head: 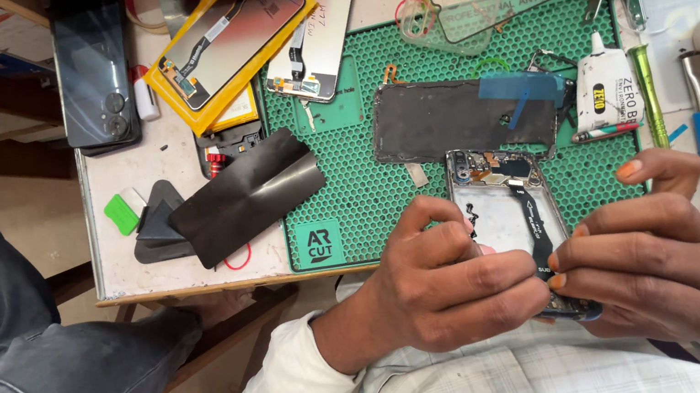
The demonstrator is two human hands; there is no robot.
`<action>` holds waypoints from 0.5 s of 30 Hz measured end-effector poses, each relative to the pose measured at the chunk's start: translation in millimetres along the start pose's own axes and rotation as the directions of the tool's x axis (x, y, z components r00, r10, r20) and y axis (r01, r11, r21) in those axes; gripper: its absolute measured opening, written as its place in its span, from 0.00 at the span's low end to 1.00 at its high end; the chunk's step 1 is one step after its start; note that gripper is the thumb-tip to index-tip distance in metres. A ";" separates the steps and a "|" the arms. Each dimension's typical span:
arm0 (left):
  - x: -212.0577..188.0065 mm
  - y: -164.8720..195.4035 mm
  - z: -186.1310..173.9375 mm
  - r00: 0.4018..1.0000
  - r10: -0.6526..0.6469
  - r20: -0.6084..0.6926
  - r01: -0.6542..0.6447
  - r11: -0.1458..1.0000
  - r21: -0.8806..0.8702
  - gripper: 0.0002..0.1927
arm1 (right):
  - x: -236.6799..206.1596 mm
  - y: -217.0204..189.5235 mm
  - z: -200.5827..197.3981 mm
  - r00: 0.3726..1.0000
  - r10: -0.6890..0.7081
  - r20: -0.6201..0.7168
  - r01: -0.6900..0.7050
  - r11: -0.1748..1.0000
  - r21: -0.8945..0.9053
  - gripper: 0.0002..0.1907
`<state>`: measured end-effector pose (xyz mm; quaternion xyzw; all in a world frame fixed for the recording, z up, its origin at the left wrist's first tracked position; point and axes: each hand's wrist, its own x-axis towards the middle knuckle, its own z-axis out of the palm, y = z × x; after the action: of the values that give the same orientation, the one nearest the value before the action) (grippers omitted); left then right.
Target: The person holds a disassembled smartphone and repeatedly peels, repositions, and presses down a black ribbon cable inside the chassis. The hands rotate the phone to access different edges and ensure the cable lies flat against the internal surface.
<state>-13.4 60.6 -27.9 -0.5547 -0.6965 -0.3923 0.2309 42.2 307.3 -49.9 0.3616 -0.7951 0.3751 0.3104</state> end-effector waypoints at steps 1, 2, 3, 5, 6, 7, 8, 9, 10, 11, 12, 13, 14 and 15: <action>-0.1 -0.2 0.3 1.000 0.004 0.001 -0.004 1.000 -0.003 0.09 | 0.2 0.2 -0.8 1.000 -0.010 0.012 0.010 1.000 -0.009 0.08; -0.2 -0.2 0.9 1.000 0.000 -0.005 0.000 1.000 0.000 0.08 | 1.2 0.1 -1.0 1.000 -0.003 0.011 0.004 1.000 -0.008 0.08; -0.2 0.0 1.8 1.000 -0.004 -0.012 0.005 1.000 0.002 0.07 | 2.9 -0.3 -0.9 1.000 0.003 0.010 -0.003 1.000 -0.007 0.08; -0.1 0.7 4.4 0.999 -0.018 -0.029 0.018 1.000 -0.001 0.06 | 6.9 -1.7 -1.4 0.999 0.026 0.023 -0.026 1.000 -0.009 0.10; 0.0 1.3 6.1 0.999 -0.028 -0.040 0.028 1.000 -0.006 0.06 | 8.6 -2.4 -2.1 0.998 0.043 0.037 -0.043 0.999 -0.011 0.12; -0.3 1.4 6.6 0.998 -0.037 -0.049 0.037 0.999 -0.010 0.05 | 9.7 -3.2 -2.8 0.997 0.059 0.050 -0.058 0.998 -0.013 0.13; -0.8 1.6 6.6 0.998 -0.044 -0.045 0.043 0.999 -0.019 0.05 | 10.3 -3.8 -3.6 0.996 0.067 0.059 -0.066 0.998 -0.011 0.14; -1.3 1.9 6.5 0.998 -0.051 -0.041 0.050 0.998 -0.028 0.05 | 10.4 -4.4 -4.6 0.995 0.075 0.069 -0.074 0.997 -0.008 0.15; -1.8 2.1 6.1 0.998 -0.059 -0.037 0.058 0.998 -0.037 0.05 | 9.9 -4.9 -5.0 0.993 0.082 0.079 -0.082 0.997 -0.005 0.16; -2.1 2.6 5.7 0.997 -0.066 -0.033 0.065 0.997 -0.036 0.05 | 9.1 -5.5 -5.2 0.994 0.088 0.061 -0.087 0.996 -0.018 0.16; -2.3 2.6 5.4 0.997 -0.072 -0.030 0.071 0.997 -0.035 0.05 | 8.1 -6.1 -4.8 0.995 0.092 0.042 -0.091 0.995 -0.031 0.16; -2.3 2.6 4.9 0.997 -0.077 -0.026 0.076 0.997 -0.034 0.05 | 7.1 -6.7 -3.9 0.995 0.096 0.023 -0.095 0.994 -0.045 0.16; -2.2 2.6 4.5 0.997 -0.080 -0.023 0.079 0.996 -0.032 0.05 | 6.4 -7.3 -3.6 0.995 0.097 0.021 -0.095 0.994 -0.054 0.15; -2.1 2.0 3.9 0.997 -0.081 -0.020 0.080 0.996 -0.030 0.04 | 5.8 -7.9 -3.0 0.995 0.095 0.018 -0.094 0.994 -0.063 0.15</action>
<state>-10.4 62.7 -31.2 -0.5254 -0.7101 -0.4170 0.2141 46.0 304.2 -41.0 0.3176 -0.8258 0.3608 0.2949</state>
